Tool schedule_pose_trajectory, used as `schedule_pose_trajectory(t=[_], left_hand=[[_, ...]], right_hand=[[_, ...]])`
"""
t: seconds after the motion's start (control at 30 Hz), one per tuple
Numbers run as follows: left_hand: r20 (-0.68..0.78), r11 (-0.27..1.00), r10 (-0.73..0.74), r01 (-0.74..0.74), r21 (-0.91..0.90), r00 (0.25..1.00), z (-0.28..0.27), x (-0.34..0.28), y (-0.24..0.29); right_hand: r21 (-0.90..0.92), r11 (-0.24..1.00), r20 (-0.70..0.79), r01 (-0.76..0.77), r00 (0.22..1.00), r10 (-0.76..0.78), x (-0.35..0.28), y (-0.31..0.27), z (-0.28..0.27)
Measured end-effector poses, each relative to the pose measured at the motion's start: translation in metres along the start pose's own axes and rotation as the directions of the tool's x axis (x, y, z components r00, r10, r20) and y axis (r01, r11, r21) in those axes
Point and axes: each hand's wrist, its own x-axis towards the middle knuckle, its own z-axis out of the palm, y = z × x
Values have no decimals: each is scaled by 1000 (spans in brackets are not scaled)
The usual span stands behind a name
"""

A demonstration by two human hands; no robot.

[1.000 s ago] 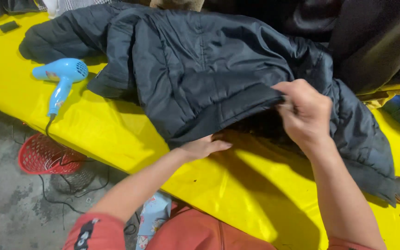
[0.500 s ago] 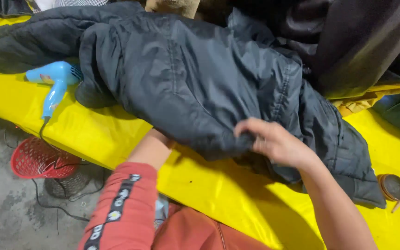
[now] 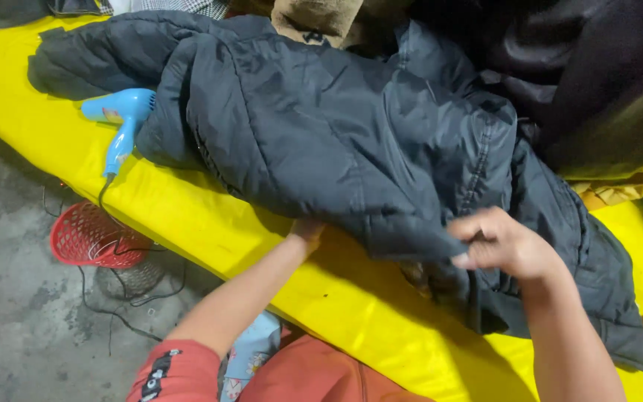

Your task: Altering a jacket by marking the waistband, carefully removing stitches with a seam ripper, and applying heat with a hair dryer.

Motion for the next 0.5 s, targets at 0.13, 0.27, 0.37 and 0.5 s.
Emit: schedule_pose_trajectory(t=[0.13,0.27,0.37,0.5], left_hand=[[33,1000,7,-8,3,999,-22,-23,8],[44,1000,30,-30,1,999,-45,-35,8],[78,999,33,-32,-13,996,-50,-62,8],[108,1000,26,-24,-19,994,-72,-96,0]], right_hand=[[-162,969,346,187,930,-122,-6,-63,39],[-261,962,535,-81,817,214,12,-57,35],[-311,950,-37,29,998,-42,38,-78,21],[-423,901,-438,-99,892,-108,115,-36,-8]])
